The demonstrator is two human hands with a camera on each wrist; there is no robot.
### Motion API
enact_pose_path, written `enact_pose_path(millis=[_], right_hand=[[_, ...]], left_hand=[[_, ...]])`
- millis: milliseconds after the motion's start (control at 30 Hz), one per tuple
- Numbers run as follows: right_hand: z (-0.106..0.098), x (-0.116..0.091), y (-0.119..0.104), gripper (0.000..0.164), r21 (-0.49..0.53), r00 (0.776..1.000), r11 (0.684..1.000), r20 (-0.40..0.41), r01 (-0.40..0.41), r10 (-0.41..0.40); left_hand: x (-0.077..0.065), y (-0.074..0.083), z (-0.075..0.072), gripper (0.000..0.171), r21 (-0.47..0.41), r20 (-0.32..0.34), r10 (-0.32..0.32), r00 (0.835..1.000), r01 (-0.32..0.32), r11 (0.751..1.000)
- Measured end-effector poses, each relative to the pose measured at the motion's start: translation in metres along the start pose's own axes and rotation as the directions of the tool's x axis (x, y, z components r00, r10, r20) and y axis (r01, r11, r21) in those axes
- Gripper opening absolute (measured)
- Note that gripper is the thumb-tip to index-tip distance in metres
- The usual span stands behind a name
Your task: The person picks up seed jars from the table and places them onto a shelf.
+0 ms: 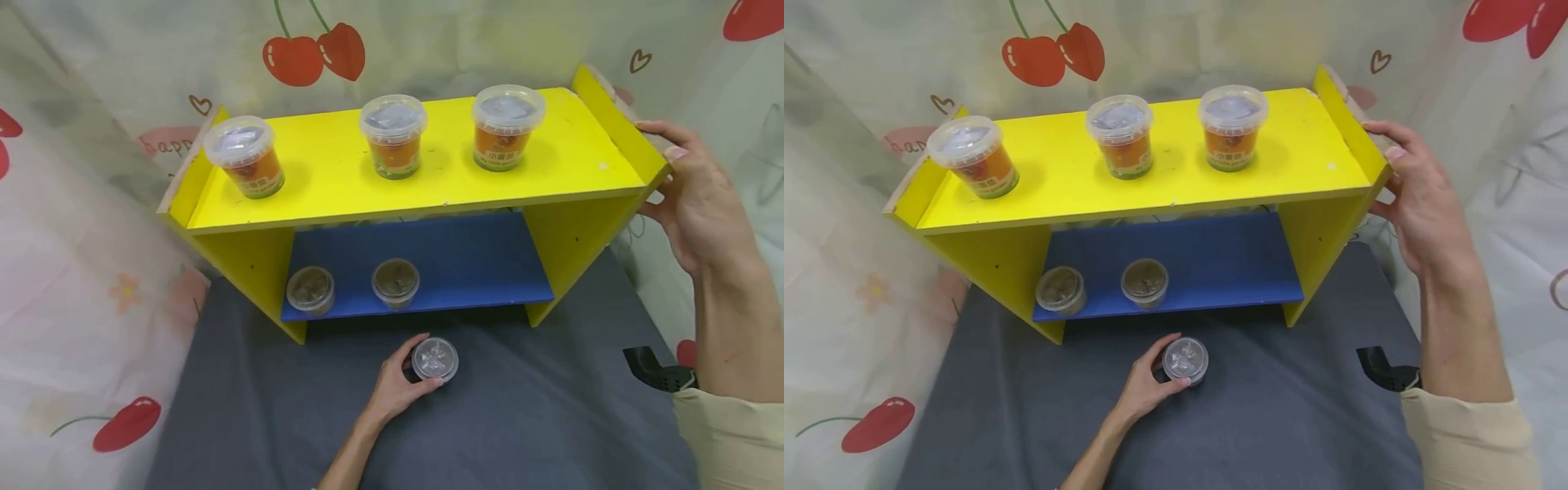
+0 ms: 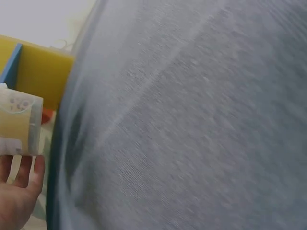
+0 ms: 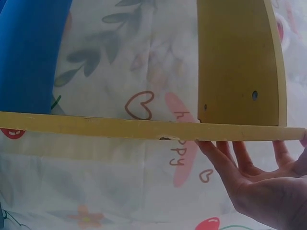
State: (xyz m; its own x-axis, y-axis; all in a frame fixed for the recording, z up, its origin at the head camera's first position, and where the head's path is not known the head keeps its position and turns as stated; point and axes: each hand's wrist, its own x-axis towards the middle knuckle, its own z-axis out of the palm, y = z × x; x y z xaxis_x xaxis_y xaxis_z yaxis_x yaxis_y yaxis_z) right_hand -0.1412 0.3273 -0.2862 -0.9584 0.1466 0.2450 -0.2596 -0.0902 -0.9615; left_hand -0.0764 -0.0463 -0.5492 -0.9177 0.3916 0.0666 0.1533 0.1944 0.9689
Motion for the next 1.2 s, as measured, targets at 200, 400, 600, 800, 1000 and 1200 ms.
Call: enact_pose_path(millis=[200, 400, 600, 800, 1000, 1200], right_hand=[[0.001, -0.001, 0.0, 0.042, 0.006, 1.0, 1.0, -0.001, 0.011, -0.011], [0.003, -0.001, 0.0, 0.042, -0.011, 1.0, 1.0, -0.026, -0.003, 0.003], [0.004, -0.001, -0.001, 0.042, -0.015, 0.999, 1.0, -0.032, -0.003, 0.002], [0.005, -0.002, 0.0, 0.042, 0.005, 1.0, 1.0, -0.011, -0.004, 0.004], [0.002, -0.005, 0.0, 0.042, 0.057, 1.0, 0.998, 0.02, -0.002, 0.001], [0.003, -0.002, -0.004, 0.043, 0.026, 1.0, 0.999, -0.002, -0.025, 0.025]], left_hand=[[0.009, -0.004, 0.01, 0.079, -0.006, -0.012, 0.023, 1.0, -0.023, 1.0], [0.02, 0.001, 0.015, 0.078, -0.014, 0.0, 0.109, 0.994, -0.109, 0.994], [0.036, 0.029, 0.022, 0.077, -0.045, 0.006, 0.18, 0.984, -0.18, 0.983], [0.055, 0.051, 0.032, 0.079, -0.064, -0.017, 0.264, 0.964, -0.264, 0.962], [0.071, 0.064, 0.041, 0.08, -0.085, -0.039, 0.314, 0.949, -0.316, 0.945], [0.089, 0.071, 0.043, 0.076, -0.043, -0.045, 0.269, 0.962, -0.271, 0.962]])
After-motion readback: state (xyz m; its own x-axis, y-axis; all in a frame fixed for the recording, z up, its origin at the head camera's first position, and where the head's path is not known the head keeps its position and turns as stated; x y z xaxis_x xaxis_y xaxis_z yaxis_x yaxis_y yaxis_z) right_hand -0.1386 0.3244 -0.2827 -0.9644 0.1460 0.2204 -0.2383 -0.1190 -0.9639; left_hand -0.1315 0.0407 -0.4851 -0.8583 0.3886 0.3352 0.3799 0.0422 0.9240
